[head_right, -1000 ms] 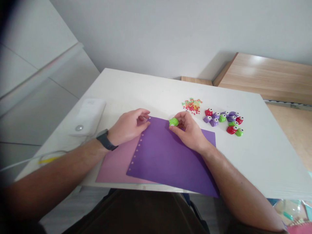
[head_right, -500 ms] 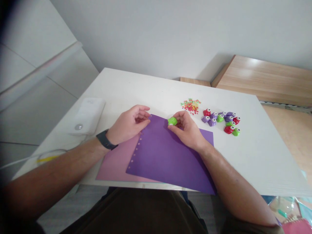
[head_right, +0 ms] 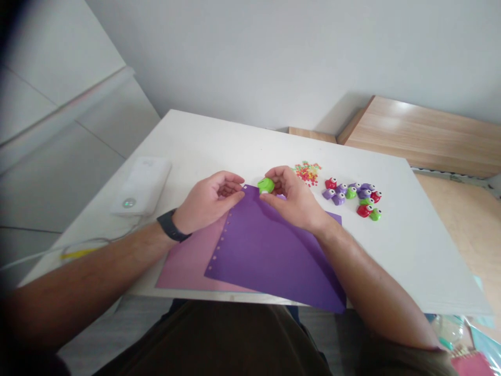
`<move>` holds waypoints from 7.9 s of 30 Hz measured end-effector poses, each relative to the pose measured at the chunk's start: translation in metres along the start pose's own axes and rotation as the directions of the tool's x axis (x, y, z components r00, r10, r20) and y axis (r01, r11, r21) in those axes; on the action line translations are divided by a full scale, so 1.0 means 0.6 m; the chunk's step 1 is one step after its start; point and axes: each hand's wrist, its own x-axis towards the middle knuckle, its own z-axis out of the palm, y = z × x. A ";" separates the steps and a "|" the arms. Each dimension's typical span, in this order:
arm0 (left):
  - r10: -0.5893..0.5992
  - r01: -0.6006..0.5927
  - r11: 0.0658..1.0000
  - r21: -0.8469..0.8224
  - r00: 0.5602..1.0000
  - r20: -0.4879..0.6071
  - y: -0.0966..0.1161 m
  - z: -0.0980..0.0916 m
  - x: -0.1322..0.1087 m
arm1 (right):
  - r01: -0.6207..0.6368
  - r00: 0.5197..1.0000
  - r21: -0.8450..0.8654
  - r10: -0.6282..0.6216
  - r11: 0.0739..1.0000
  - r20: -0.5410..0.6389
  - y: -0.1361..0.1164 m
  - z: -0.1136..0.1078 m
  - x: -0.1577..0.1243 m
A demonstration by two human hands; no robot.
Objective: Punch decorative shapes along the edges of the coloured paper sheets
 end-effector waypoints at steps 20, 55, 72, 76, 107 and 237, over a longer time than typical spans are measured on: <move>0.028 -0.028 1.000 -0.001 0.999 0.017 0.000 0.000 -0.002 | 0.008 0.991 -0.193 0.018 0.981 0.134 -0.002 0.002 0.033; 0.012 -0.012 1.000 -0.009 1.000 0.010 0.005 0.000 -0.005 | 0.131 0.973 -0.362 -0.049 0.923 0.226 -0.005 0.002 0.035; 0.015 -0.015 1.000 -0.011 1.000 0.013 -0.001 0.003 -0.004 | 0.083 0.971 -0.323 -0.004 0.943 0.238 -0.008 0.006 0.036; 0.013 -0.013 1.000 -0.012 1.000 0.023 -0.002 0.003 -0.005 | 0.072 0.974 -0.321 0.003 0.944 0.227 -0.008 0.008 0.035; 0.030 -0.035 0.999 0.024 0.984 0.174 0.004 0.002 -0.009 | 0.046 0.985 -0.369 0.021 0.928 0.174 -0.005 0.023 0.030; -0.050 0.015 0.972 0.234 0.988 0.143 0.009 -0.017 -0.001 | -0.039 0.976 -0.306 0.103 0.951 0.194 -0.008 -0.002 0.042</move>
